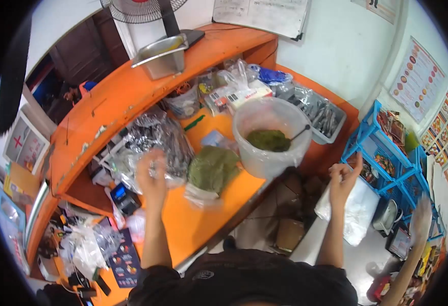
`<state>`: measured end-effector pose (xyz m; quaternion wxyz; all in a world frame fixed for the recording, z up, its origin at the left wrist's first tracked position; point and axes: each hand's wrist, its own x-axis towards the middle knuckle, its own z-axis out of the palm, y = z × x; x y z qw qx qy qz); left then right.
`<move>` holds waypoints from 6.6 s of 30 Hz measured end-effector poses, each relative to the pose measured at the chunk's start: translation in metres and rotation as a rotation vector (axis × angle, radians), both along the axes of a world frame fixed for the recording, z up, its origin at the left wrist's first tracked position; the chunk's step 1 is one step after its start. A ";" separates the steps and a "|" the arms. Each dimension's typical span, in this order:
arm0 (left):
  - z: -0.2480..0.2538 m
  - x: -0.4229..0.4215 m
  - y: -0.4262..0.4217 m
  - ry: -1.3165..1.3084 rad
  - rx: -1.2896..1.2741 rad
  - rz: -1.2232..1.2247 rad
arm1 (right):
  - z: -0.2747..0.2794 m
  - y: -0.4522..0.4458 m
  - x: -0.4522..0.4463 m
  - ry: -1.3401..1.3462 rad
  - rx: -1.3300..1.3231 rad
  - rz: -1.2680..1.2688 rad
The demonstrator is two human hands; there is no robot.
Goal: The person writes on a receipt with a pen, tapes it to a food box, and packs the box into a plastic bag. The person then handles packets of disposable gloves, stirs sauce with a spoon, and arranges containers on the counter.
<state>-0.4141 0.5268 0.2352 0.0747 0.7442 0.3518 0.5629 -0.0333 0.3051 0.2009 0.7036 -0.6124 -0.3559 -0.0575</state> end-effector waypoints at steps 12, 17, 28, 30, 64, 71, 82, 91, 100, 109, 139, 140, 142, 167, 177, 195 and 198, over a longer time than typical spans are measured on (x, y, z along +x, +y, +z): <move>0.080 0.017 0.215 0.432 0.323 0.828 | 0.046 0.289 0.185 -0.789 -0.547 0.082; 0.081 0.025 0.213 0.538 0.251 0.895 | 0.001 0.438 0.238 -0.793 -0.954 0.079; 0.088 0.031 0.214 0.531 0.171 0.881 | -0.106 0.567 0.260 -0.615 -1.080 -0.079; 0.088 0.032 0.213 0.530 0.154 0.870 | -0.123 0.582 0.293 -0.847 -1.064 -0.064; -0.035 -0.062 0.026 -1.071 -0.407 0.098 | 0.188 0.481 -0.104 -0.153 -0.119 0.777; -0.049 -0.106 0.023 -1.202 -0.608 0.166 | 0.232 0.513 -0.146 -0.854 -0.466 0.137; -0.013 -0.116 0.044 -0.818 -0.401 0.092 | 0.224 0.494 -0.173 -0.595 -0.176 0.317; 0.005 -0.042 0.026 -0.779 -0.484 0.184 | 0.226 0.455 -0.093 -0.535 -0.386 0.461; -0.002 -0.043 0.031 -0.805 -0.521 0.286 | 0.013 0.319 0.256 0.042 -1.255 0.175; 0.010 0.042 0.040 -0.788 -0.627 0.302 | -0.121 0.344 0.269 0.515 -0.523 0.074; -0.029 -0.030 0.014 -1.165 -0.546 0.099 | 0.192 0.462 -0.065 -0.176 -0.090 1.129; -0.030 -0.032 0.014 -1.218 -0.569 0.070 | 0.197 0.466 -0.082 -0.138 -0.028 1.139; -0.030 -0.039 0.010 -1.238 -0.573 0.049 | 0.207 0.480 -0.105 -0.323 -0.030 1.023; -0.028 -0.098 0.003 -1.262 -0.585 -0.040 | 0.234 0.488 -0.144 -0.576 -0.330 0.809; -0.028 -0.093 0.002 -1.247 -0.631 -0.043 | 0.263 0.452 -0.118 -0.729 -0.399 0.712; -0.031 -0.097 -0.002 -1.228 -0.642 -0.039 | 0.257 0.466 -0.129 -0.584 -0.315 0.894; -0.028 -0.095 -0.001 -1.239 -0.636 -0.054 | 0.260 0.464 -0.118 -0.697 -0.375 0.666</move>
